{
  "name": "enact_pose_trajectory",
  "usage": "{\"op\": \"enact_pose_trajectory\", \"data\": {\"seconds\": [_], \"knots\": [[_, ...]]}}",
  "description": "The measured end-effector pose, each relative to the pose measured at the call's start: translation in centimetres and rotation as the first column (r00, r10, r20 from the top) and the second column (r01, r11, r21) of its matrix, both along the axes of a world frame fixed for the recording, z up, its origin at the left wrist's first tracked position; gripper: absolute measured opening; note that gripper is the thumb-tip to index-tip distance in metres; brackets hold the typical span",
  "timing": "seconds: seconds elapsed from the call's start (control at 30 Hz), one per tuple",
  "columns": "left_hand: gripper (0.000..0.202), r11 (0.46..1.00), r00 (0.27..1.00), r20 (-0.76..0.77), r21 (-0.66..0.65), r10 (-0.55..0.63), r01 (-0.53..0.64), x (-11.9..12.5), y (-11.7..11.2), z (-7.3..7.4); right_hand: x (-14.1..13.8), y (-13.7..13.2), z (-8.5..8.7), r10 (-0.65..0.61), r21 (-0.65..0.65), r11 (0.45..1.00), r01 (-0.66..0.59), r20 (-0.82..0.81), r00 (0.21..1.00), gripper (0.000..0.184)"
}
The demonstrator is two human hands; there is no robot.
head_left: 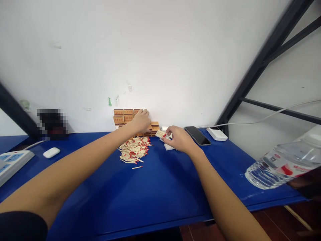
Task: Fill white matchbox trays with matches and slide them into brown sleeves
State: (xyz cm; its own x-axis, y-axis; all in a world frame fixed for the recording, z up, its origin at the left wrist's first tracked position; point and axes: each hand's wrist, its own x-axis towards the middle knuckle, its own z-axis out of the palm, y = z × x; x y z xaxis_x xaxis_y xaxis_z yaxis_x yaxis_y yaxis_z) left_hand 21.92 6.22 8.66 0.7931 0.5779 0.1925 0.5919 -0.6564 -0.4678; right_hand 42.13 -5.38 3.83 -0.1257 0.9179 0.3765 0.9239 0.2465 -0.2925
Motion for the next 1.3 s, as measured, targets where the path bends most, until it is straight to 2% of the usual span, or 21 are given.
{"op": "enact_pose_trajectory", "data": {"seconds": [0.1,0.3,0.4,0.47,0.57,0.63,0.67,0.73,0.8,1.0,1.17,1.3], "knots": [[0.052,0.999,1.0,0.014,-0.036,0.018,-0.018,0.2,-0.2,0.3,0.0,-0.1,0.2,-0.011,-0.002,1.0,0.011,0.0,1.0,0.022],[0.049,0.99,0.992,0.126,-0.141,-0.006,0.024,0.4,-1.2,1.9,0.2,-0.4,0.5,-0.031,0.008,0.999,0.031,-0.005,1.0,0.024],[0.05,0.972,0.973,0.23,-0.231,0.016,0.039,-1.0,-2.4,2.6,0.5,-0.6,0.7,-0.033,0.027,0.999,0.033,-0.011,0.999,0.023],[0.05,0.96,0.951,0.309,-0.272,0.026,0.062,-3.2,-3.8,2.5,0.6,-0.8,0.8,-0.018,0.04,0.999,0.019,-0.026,0.999,0.023],[0.045,0.936,0.915,0.401,-0.332,0.027,0.118,-7.8,-6.5,1.4,-0.1,-1.1,1.0,0.041,0.017,0.999,-0.039,-0.119,0.992,0.025],[0.039,0.871,0.828,0.559,-0.424,0.036,0.249,-11.0,-8.3,0.1,-1.3,-1.5,1.0,0.103,-0.03,0.993,-0.112,-0.229,0.968,0.029],[0.04,0.849,0.8,0.597,-0.452,0.059,0.274,-12.4,-9.0,-0.6,-2.1,-1.8,0.9,0.135,-0.051,0.987,-0.155,-0.281,0.95,0.031],[0.045,0.821,0.74,0.653,-0.506,0.164,0.264,-14.7,-10.0,-2.0,-3.9,-2.5,0.5,0.196,-0.076,0.968,-0.237,-0.359,0.913,0.032],[0.044,0.812,0.707,0.676,-0.521,0.207,0.261,-16.3,-10.4,-3.4,-5.8,-3.2,0.1,0.242,-0.074,0.952,-0.297,-0.411,0.879,0.03],[0.043,0.8,0.647,0.734,-0.507,0.206,0.321,-17.9,-10.6,-6.5,-8.8,-4.4,-1.4,0.268,-0.064,0.938,-0.339,-0.487,0.831,0.032],[0.039,0.817,0.641,0.752,-0.461,0.153,0.347,-17.6,-11.2,-7.2,-9.1,-4.6,-1.8,0.264,-0.083,0.93,-0.358,-0.528,0.807,0.03],[0.037,0.842,0.67,0.729,-0.442,0.137,0.309,-17.2,-11.7,-7.4,-9.2,-4.7,-1.9,0.268,-0.081,0.925,-0.372,-0.557,0.786,0.03]]}}
